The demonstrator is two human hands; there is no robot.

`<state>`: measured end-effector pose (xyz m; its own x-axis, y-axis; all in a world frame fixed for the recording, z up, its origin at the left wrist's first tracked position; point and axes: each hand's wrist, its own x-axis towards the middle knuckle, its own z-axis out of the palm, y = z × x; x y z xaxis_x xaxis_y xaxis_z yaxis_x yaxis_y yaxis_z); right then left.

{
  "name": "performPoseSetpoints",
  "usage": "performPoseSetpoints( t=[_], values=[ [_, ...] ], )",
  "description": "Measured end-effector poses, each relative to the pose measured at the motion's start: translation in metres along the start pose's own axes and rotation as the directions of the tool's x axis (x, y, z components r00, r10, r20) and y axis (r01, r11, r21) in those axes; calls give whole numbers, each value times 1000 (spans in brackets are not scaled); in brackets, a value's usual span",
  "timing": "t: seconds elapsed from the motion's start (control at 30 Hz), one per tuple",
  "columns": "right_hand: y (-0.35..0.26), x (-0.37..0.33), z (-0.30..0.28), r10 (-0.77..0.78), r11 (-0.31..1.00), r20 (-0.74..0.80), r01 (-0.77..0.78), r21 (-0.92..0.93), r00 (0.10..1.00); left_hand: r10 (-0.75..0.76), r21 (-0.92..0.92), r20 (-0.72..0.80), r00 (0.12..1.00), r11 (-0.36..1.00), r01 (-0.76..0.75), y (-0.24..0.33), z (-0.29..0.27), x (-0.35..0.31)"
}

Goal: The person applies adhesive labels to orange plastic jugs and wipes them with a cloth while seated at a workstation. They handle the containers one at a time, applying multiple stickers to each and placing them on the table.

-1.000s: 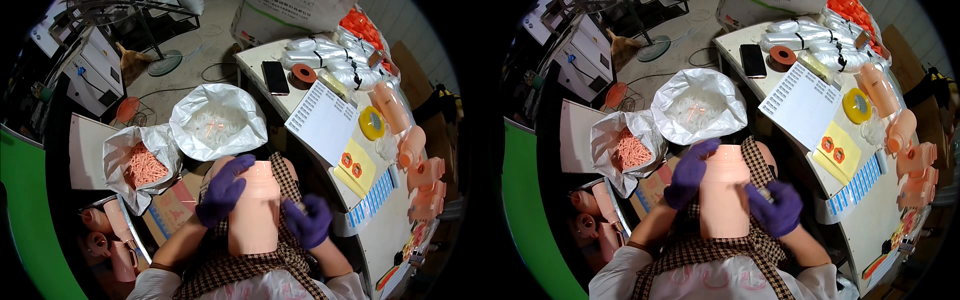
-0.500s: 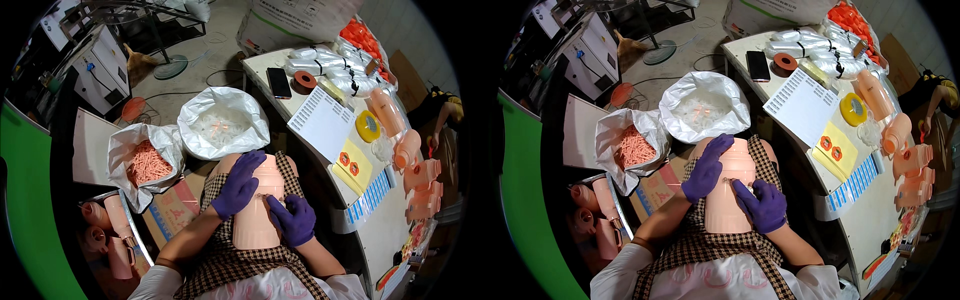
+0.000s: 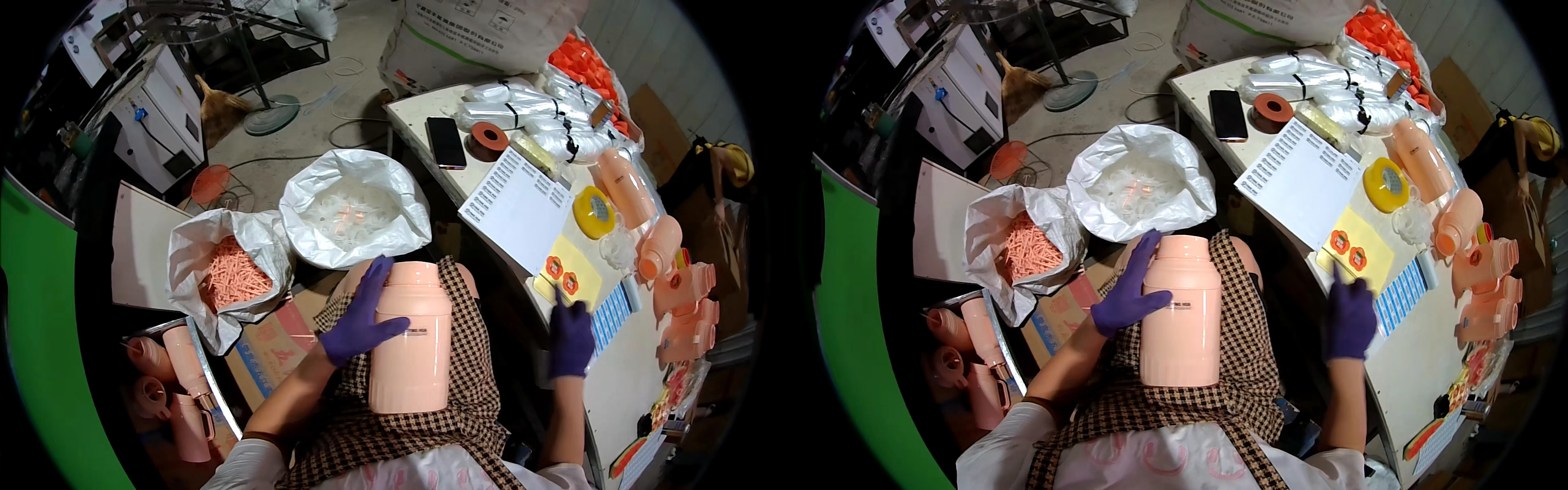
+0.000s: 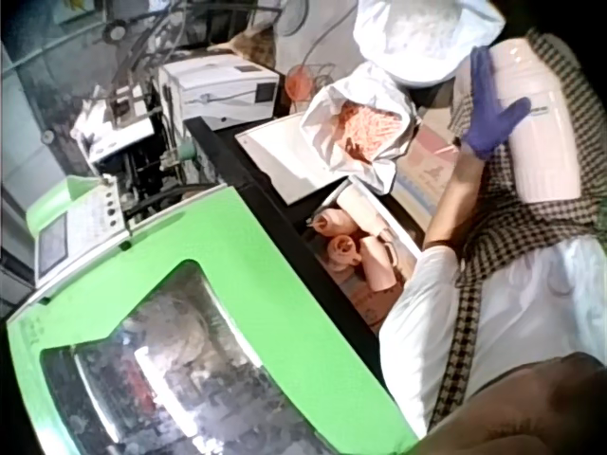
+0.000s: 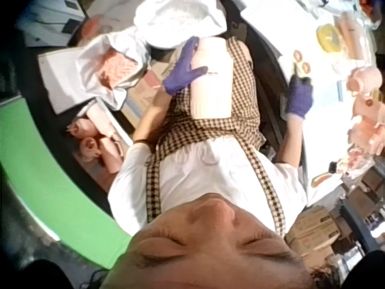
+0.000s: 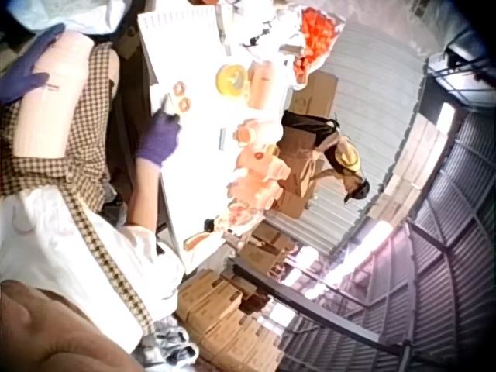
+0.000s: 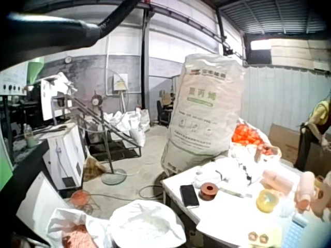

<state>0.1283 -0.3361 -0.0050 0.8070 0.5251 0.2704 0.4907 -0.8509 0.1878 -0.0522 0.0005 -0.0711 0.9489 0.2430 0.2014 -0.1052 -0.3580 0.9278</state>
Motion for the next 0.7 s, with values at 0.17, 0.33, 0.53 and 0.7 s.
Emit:
performPoseSetpoints(
  t=[0.17, 0.33, 0.53, 0.7],
  values=[
    [85, 13, 34, -37, 993, -321, 72, 99, 946, 82, -121, 155, 984, 991, -64, 49, 22, 14],
    [-21, 38, 6, -321, -182, 123, -188, 965, 939, 342, -125, 392, 854, 940, -319, 100, 49, 60],
    [-4, 40, 55, -349, 181, 118, -56, 982, 930, -40, -146, 95, 995, 988, 54, 40, -31, -13],
    [106, 50, 54, 195, -275, 247, -189, 943, 949, -217, 260, -489, 845, 888, 378, -63, -101, -164]
  ],
)
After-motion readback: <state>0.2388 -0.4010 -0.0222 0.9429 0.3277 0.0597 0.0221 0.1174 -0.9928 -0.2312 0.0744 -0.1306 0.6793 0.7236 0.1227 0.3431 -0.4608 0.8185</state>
